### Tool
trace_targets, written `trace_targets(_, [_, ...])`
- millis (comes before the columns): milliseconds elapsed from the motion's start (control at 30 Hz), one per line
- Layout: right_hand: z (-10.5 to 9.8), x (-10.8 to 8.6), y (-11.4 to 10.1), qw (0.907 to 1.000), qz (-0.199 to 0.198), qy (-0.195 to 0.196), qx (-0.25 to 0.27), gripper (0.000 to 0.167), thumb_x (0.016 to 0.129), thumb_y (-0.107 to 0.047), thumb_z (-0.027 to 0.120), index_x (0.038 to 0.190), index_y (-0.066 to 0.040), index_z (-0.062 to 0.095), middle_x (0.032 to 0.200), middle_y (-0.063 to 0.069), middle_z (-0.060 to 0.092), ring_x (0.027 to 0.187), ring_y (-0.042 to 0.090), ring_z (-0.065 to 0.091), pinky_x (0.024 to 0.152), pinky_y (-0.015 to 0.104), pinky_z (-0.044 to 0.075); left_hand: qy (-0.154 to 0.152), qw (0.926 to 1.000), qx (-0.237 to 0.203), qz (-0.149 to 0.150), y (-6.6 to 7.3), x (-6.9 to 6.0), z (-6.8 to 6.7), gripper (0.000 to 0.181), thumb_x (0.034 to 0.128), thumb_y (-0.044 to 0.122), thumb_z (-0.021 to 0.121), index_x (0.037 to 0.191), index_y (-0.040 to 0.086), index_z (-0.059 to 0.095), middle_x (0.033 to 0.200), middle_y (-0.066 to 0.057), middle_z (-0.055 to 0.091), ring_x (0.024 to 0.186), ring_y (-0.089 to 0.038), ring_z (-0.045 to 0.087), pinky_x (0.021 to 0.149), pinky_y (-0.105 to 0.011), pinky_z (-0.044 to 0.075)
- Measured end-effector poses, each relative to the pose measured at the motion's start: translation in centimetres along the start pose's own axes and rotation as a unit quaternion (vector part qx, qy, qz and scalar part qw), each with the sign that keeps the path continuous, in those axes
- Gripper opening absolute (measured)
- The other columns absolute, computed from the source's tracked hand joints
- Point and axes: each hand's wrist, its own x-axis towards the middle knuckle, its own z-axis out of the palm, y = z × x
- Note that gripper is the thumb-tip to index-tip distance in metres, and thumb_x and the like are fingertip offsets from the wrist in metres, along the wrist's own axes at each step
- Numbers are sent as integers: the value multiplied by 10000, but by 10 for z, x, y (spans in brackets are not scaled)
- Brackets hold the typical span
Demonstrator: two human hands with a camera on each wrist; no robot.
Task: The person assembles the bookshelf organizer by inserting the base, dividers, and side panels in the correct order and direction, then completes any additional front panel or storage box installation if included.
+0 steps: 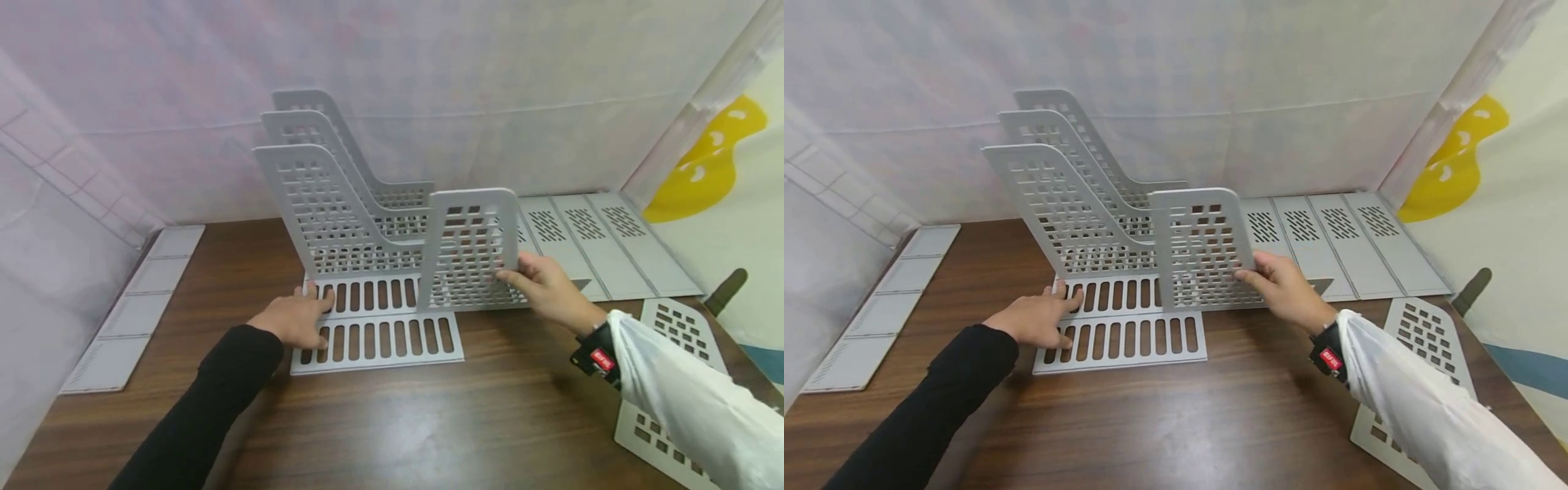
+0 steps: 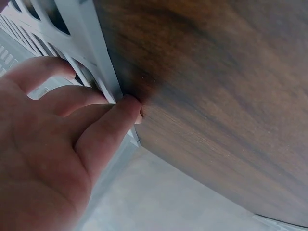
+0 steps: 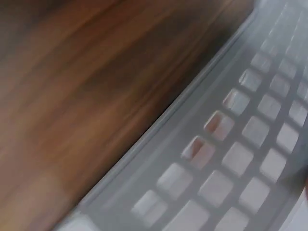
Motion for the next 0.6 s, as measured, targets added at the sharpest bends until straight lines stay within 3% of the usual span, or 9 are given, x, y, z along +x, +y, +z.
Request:
trace_targets(133, [39, 17, -24, 9994, 4, -221, 276, 274, 931, -47, 564, 1189, 39, 594, 1134, 204, 678, 968, 210, 701, 836, 254, 553, 52, 10000, -37, 21, 0, -3, 1, 875, 810, 380, 691, 1510, 91, 253, 1534, -336, 127, 1384, -519, 251, 1049, -611, 347])
trace_targets(233, [60, 23, -38, 9992, -17, -242, 322, 284, 927, -61, 577, 1199, 18, 600, 1108, 185, 694, 946, 280, 705, 780, 315, 573, 57, 9999, -151, 53, 4, -3, 2, 872, 809, 375, 691, 1511, 101, 253, 1540, -326, 122, 1388, -516, 243, 1055, -607, 342])
trace_targets(400, [80, 26, -51, 9993, -63, -71, 355, 263, 920, -64, 591, 1170, 8, 620, 1067, 176, 710, 882, 271, 716, 679, 335, 579, 1, 9999, -108, 57, 7, -5, 0, 882, 819, 379, 693, 1518, 105, 231, 1546, -315, 110, 1398, -509, 222, 1052, -607, 343])
trace_targets(600, [90, 27, -55, 9991, -115, 199, 367, 251, 913, -59, 599, 1155, 1, 628, 1044, 170, 717, 860, 246, 717, 680, 286, 579, -12, 9999, -9, 129, 8, -1, -6, 878, 823, 376, 700, 1515, 99, 238, 1547, -313, 119, 1402, -500, 224, 1068, -591, 338])
